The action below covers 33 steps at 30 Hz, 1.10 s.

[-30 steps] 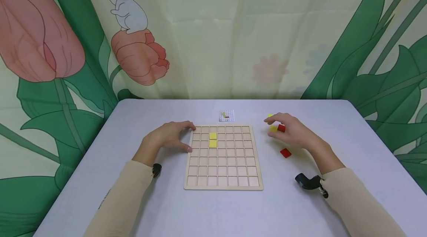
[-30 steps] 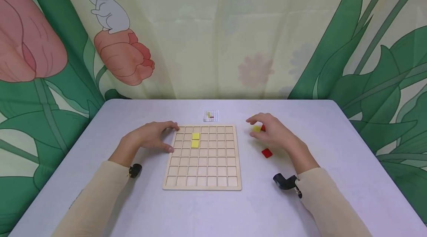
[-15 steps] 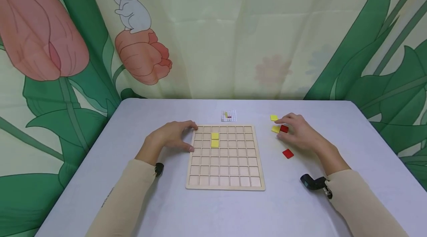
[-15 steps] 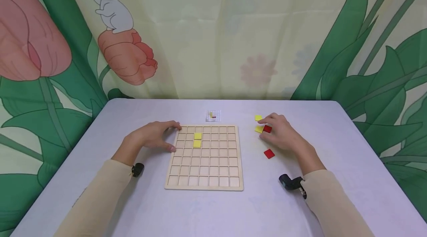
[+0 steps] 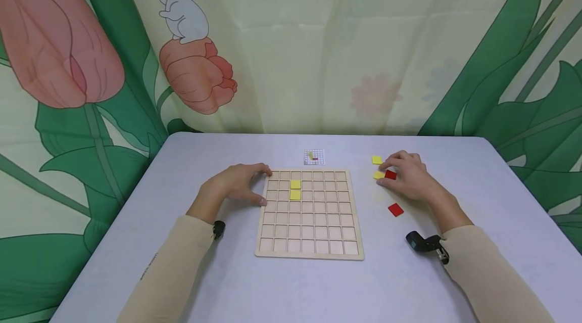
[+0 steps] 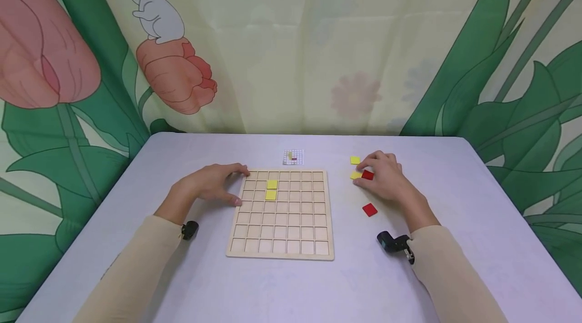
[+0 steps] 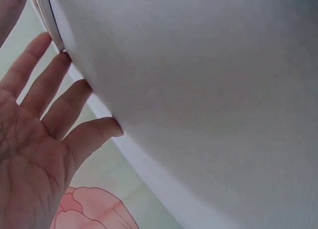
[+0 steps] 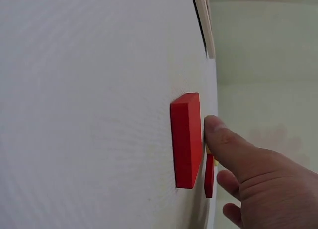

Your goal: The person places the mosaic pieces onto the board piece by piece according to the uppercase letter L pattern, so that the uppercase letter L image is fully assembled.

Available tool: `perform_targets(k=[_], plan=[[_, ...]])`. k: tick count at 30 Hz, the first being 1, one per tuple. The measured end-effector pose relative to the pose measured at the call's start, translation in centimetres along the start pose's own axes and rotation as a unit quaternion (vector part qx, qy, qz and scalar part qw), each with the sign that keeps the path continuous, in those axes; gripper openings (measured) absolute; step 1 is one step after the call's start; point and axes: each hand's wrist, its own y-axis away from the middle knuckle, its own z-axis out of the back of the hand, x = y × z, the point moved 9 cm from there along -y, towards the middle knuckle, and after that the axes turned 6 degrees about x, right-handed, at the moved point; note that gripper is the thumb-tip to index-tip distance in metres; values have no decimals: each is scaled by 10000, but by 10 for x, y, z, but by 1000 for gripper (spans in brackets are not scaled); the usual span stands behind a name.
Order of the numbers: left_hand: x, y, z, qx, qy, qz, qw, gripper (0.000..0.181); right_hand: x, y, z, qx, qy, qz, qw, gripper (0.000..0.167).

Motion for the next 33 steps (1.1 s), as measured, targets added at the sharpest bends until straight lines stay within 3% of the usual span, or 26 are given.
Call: perform_targets(k=[9, 23, 33], plan=[[7, 5, 4, -35, -84, 70, 9999, 78, 7, -4, -8, 60, -201, 127, 9997, 23], [-2, 2, 6, -60, 5, -70, 10000, 80, 7, 2, 3, -77, -510, 31, 9987, 23], [-1, 1, 1, -24, 29, -164, 9999, 78, 29, 7, -3, 3, -748, 240, 9969, 22]])
